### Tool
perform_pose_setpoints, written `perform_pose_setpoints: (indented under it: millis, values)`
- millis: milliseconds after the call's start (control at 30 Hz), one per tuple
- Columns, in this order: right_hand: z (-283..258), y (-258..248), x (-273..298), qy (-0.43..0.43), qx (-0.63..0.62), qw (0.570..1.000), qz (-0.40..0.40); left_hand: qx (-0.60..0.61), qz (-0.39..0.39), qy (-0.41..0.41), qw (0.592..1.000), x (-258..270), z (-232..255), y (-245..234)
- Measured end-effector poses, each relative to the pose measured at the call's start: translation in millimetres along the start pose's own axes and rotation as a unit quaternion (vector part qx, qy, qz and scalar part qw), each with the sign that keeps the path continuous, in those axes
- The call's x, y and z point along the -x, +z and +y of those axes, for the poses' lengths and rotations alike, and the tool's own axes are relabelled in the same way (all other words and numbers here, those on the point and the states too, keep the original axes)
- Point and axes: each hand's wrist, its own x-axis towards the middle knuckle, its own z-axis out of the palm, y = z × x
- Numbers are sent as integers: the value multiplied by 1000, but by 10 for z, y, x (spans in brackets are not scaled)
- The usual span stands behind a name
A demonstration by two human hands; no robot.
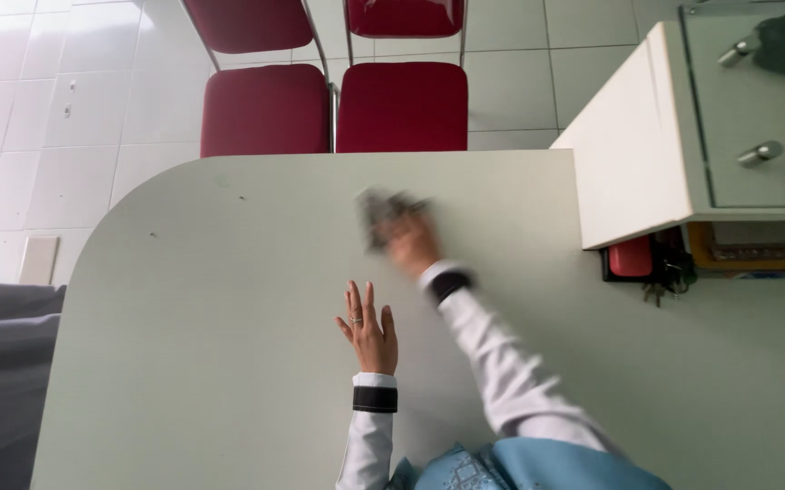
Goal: Tidying items on a desk and wiping the surface clean with a cloth.
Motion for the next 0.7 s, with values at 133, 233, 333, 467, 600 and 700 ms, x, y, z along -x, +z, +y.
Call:
perform_pose_setpoints:
  millis: [133, 233, 333, 467, 600, 700]
  values:
    - [-1340, -198, -17, 1, -145, 989, -31, 39, 35, 0, 999, 42, 186, -103]
    - [-1216, -441, 330, 3, -253, 966, -46, 48, 52, 1, 998, 90, 285, -249]
    - [-412, -731, 49, 101, -297, 949, 38, 30, 37, -18, 999, 176, 284, -359]
    - [1127, -978, 496, 340, 118, 928, 93, 1, 15, -30, 999, 388, 15, -496]
    - [597, -1085, 581, 351, 112, 929, -42, -24, -13, -67, 997, 541, -313, -545]
    - [-492, -947, 537, 251, 54, 964, -67, -61, -39, -78, 994, 635, -534, -536]
